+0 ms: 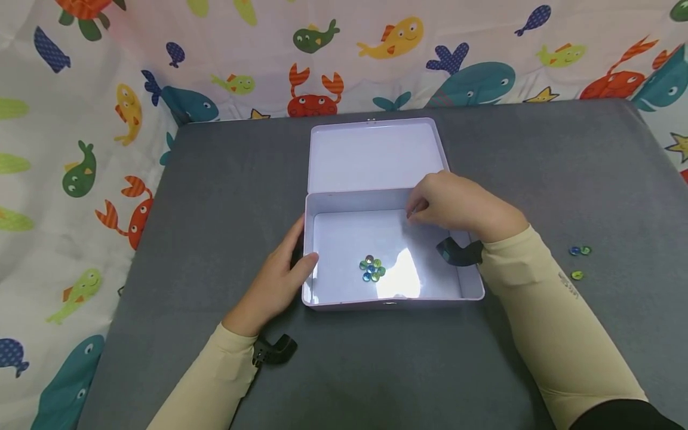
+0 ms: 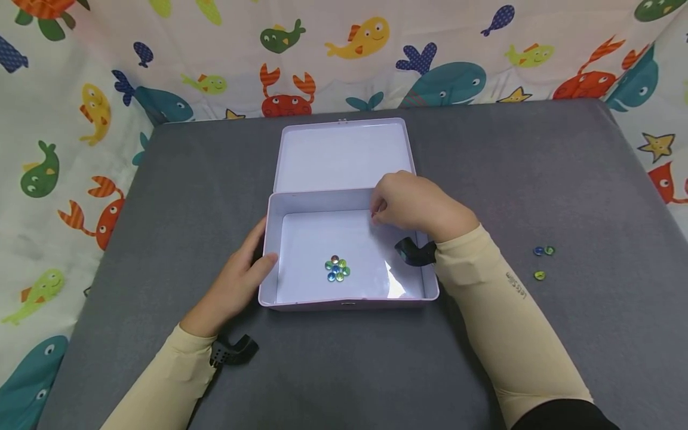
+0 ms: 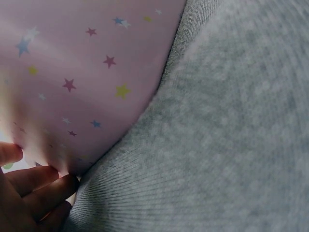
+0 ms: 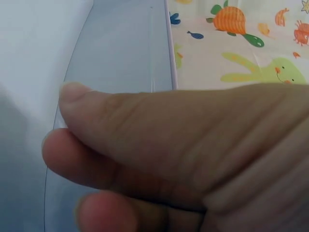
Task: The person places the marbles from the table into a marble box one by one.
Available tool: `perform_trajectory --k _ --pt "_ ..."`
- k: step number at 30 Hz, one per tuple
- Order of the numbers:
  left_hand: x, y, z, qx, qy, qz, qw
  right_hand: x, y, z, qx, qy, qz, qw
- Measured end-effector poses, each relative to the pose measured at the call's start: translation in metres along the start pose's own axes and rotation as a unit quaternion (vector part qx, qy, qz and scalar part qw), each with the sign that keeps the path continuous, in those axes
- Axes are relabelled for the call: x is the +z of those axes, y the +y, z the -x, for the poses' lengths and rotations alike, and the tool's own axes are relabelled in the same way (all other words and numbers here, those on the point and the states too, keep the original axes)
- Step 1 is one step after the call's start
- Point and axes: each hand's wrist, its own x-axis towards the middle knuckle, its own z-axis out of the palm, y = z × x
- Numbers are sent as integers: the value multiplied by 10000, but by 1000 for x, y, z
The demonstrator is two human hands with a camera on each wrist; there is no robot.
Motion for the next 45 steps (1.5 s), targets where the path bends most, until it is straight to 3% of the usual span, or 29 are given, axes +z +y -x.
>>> perform_trajectory --k 22,45 --pt "-1 0 2 6 10 -15 10000 0 0 0 -27 63 -140 9999" --pt "0 0 1 -37 65 -67 9999 -11 5 19 -404 897 -374 9944"
